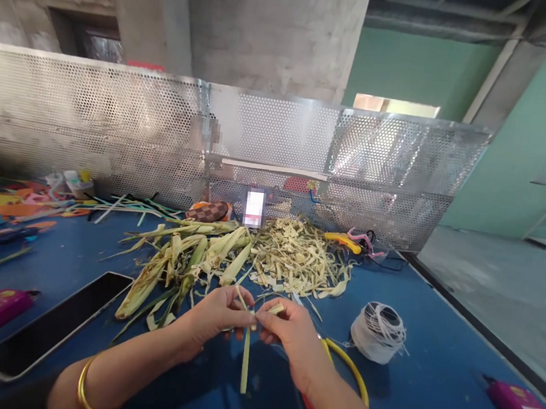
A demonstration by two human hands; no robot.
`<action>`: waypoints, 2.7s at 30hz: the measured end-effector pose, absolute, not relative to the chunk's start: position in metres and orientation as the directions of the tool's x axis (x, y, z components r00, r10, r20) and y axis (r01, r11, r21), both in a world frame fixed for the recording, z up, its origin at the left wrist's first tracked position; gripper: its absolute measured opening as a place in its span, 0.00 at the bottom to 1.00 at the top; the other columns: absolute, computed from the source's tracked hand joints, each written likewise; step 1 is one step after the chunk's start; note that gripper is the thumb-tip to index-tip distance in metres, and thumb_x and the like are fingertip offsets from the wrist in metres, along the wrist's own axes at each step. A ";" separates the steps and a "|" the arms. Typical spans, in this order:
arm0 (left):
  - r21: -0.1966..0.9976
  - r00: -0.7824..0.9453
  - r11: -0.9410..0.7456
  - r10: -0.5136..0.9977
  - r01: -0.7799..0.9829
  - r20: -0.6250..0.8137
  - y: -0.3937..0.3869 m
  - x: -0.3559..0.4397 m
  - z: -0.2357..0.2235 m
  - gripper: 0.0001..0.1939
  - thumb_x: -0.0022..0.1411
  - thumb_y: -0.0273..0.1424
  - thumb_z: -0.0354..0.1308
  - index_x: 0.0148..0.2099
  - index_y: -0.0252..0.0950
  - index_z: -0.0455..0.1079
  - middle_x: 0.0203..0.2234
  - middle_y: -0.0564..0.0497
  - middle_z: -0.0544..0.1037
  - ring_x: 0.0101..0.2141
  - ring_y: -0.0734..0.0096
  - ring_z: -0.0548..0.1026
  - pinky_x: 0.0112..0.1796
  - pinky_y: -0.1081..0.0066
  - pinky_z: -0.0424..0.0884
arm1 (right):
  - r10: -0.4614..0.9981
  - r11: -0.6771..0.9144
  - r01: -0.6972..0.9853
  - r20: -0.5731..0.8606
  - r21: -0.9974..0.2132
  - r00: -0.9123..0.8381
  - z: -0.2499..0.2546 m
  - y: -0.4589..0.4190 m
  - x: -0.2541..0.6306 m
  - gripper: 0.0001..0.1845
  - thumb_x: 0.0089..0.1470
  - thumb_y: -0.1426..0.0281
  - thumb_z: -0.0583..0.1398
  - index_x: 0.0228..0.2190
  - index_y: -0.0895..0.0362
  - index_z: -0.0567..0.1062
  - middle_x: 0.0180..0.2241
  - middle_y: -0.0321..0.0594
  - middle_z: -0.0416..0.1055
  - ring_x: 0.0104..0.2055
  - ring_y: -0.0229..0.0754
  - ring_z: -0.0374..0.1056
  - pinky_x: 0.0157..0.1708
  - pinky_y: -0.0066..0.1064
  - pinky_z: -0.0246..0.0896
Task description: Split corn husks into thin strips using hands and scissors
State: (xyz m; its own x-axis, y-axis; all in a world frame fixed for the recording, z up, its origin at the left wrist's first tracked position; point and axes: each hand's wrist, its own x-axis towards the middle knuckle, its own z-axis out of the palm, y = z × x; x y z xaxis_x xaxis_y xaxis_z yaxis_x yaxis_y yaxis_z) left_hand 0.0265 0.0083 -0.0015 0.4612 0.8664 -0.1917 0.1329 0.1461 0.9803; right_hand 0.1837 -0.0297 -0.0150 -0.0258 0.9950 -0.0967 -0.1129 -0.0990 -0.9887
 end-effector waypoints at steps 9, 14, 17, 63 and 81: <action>0.977 0.506 0.148 0.837 0.155 -0.207 0.008 0.029 0.007 0.11 0.42 0.37 0.62 0.25 0.33 0.70 0.18 0.54 0.73 0.16 0.80 0.63 0.18 0.76 0.51 | 0.997 -0.025 -0.161 -0.037 -0.987 0.070 -0.011 -0.033 0.174 0.17 0.34 0.58 0.68 0.20 0.57 0.73 0.17 0.32 0.65 0.22 0.36 0.60 0.26 0.29 0.55; 0.972 0.401 0.199 0.886 0.126 -0.233 0.012 0.029 0.013 0.08 0.39 0.32 0.61 0.22 0.34 0.68 0.16 0.53 0.73 0.15 0.81 0.58 0.17 0.75 0.48 | 0.966 -0.010 -0.037 -0.019 -0.999 0.258 -0.008 -0.025 0.198 0.17 0.36 0.56 0.65 0.25 0.56 0.73 0.19 0.34 0.66 0.23 0.39 0.63 0.23 0.29 0.56; 0.968 0.336 0.217 0.909 0.127 -0.247 0.019 0.021 0.017 0.08 0.39 0.32 0.62 0.23 0.33 0.68 0.16 0.52 0.73 0.15 0.81 0.58 0.18 0.76 0.48 | 0.924 0.025 0.332 0.149 -0.943 0.353 -0.007 -0.035 0.227 0.19 0.41 0.58 0.61 0.37 0.54 0.73 0.34 0.41 0.73 0.30 0.44 0.69 0.31 0.34 0.63; 0.934 0.179 0.326 0.937 -0.145 -0.300 0.032 0.008 0.007 0.14 0.40 0.36 0.64 0.28 0.31 0.69 0.19 0.54 0.71 0.16 0.85 0.55 0.19 0.77 0.42 | 0.975 -0.223 0.098 -0.223 -0.970 0.007 -0.007 -0.067 0.192 0.23 0.37 0.64 0.67 0.38 0.57 0.75 0.23 0.32 0.61 0.26 0.35 0.58 0.26 0.24 0.57; 0.946 0.269 0.312 0.922 -0.087 -0.279 0.021 0.014 0.000 0.16 0.40 0.38 0.65 0.29 0.31 0.69 0.19 0.55 0.70 0.16 0.85 0.53 0.20 0.75 0.43 | 0.976 -0.204 0.105 -0.210 -0.973 -0.052 -0.037 -0.063 0.188 0.36 0.35 0.50 0.67 0.43 0.60 0.76 0.17 0.28 0.53 0.16 0.28 0.44 0.12 0.22 0.40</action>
State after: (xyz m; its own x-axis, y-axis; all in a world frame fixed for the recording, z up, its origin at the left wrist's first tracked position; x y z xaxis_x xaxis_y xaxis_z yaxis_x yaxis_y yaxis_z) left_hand 0.0144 0.0215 0.0001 0.2693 0.9216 -0.2794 -0.0867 0.3121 0.9461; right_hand 0.1882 -0.0632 -0.0374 -0.0518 0.9764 -0.2098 0.1055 -0.2036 -0.9734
